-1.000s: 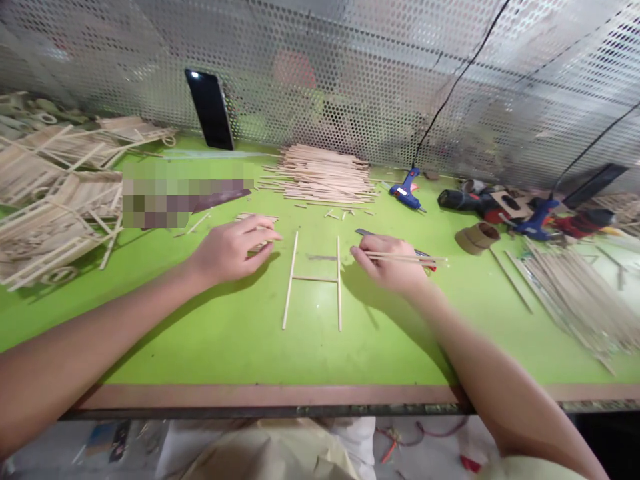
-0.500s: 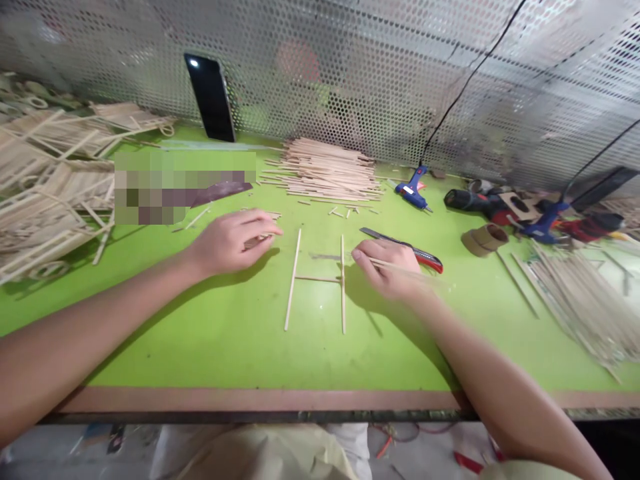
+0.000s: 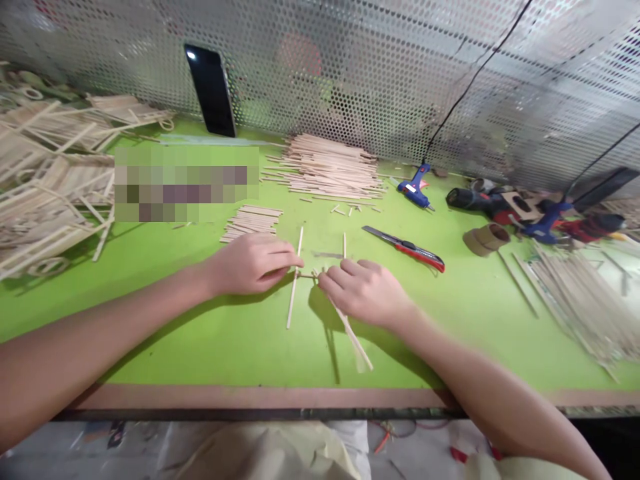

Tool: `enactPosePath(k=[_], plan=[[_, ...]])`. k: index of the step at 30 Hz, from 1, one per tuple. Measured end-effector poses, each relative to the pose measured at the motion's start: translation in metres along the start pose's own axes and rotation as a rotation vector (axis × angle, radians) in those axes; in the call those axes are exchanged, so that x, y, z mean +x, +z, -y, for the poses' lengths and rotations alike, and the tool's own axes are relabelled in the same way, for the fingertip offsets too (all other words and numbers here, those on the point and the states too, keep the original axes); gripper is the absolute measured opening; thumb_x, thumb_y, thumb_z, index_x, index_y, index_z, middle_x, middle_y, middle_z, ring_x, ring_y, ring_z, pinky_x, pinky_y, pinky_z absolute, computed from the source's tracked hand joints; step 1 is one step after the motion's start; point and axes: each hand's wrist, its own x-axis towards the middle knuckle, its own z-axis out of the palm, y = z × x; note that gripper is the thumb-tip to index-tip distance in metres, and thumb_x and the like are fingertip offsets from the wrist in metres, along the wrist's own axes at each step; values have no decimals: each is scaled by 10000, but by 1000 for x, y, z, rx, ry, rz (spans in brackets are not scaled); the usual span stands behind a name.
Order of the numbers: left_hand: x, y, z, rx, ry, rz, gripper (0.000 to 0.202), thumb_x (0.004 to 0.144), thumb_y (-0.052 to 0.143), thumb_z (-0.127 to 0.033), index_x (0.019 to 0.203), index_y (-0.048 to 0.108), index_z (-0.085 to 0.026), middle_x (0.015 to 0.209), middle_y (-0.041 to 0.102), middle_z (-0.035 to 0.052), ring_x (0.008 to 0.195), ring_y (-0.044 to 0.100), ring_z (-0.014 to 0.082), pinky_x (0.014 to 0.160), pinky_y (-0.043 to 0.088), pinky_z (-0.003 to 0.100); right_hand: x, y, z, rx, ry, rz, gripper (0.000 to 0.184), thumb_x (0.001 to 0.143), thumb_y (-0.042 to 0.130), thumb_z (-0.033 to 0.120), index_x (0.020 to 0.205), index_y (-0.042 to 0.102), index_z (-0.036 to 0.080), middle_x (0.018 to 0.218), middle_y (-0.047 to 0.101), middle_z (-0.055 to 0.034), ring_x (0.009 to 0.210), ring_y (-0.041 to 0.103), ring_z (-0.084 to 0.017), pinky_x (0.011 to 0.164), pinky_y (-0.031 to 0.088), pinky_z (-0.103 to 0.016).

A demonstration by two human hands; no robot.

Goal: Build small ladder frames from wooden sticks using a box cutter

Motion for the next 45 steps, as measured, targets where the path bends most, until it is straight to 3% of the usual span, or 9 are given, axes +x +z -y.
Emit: enactPosePath(k=[9,15,23,27,30,35,38,41,45], plan=[[-1,3,-7,-54,27,35,200,997,637,-159,1117,794,-186,972,823,63,813,758,188,722,570,304,-1,-6,1,25,-114,-12,287,1098,534,92,947,739,224,853,746,-26,739,576,-168,608,365,-339],[-1,3,-7,-71,95,51,189,983,649,-149,1081,801,-202,865,777,37,706,695,173,639,510,290,-10,-2,-16,47,23,8,295,1107,528,119,958,758,229,751,726,-6,731,614,-169,597,387,-327],[-1,2,-8,-108,53,128,221,1002,603,-151,1039,808,-226,891,786,36,716,697,157,623,491,276,-11,25,-27,114,301,41,297,1099,505,211,1268,747,169,1145,825,-112,958,742,-240,699,532,-331],[-2,1,-7,-114,48,142,239,1010,592,-158,1050,817,-231,908,786,38,723,701,157,614,482,272,-14,34,-35,76,436,22,344,1085,515,228,1346,720,137,1158,821,-149,1006,752,-279,742,575,-363],[-2,0,-7,-109,72,132,237,1024,594,-166,1061,819,-226,900,782,35,713,700,155,633,492,281,-14,37,-37,84,441,5,341,1080,507,216,1329,726,138,1123,821,-141,1003,753,-277,775,586,-365],[1,-1,-15,-4,106,164,239,1057,581,-204,1183,784,-198,925,790,41,673,673,157,638,479,307,-8,37,-34,123,389,77,436,1114,484,287,1488,609,101,1224,791,-177,1027,741,-293,857,588,-410],[2,-3,-23,13,113,189,245,1071,572,-228,1214,769,-194,930,784,39,696,679,171,644,476,321,-6,30,-31,109,409,32,352,1113,476,267,1349,686,113,1222,790,-177,1025,735,-286,881,564,-408],[1,-6,-27,-22,111,232,259,1056,604,-250,1261,751,-195,944,780,37,741,694,189,661,494,334,-7,15,-25,165,339,21,314,1108,504,282,940,744,169,879,781,-87,796,699,-220,734,499,-336],[-3,-11,-21,-36,33,266,451,992,738,-412,1362,708,-157,1173,787,118,990,747,268,848,574,392,-9,-8,-2,408,203,193,437,1112,521,362,738,673,193,663,657,-9,605,573,-148,607,347,-309]])
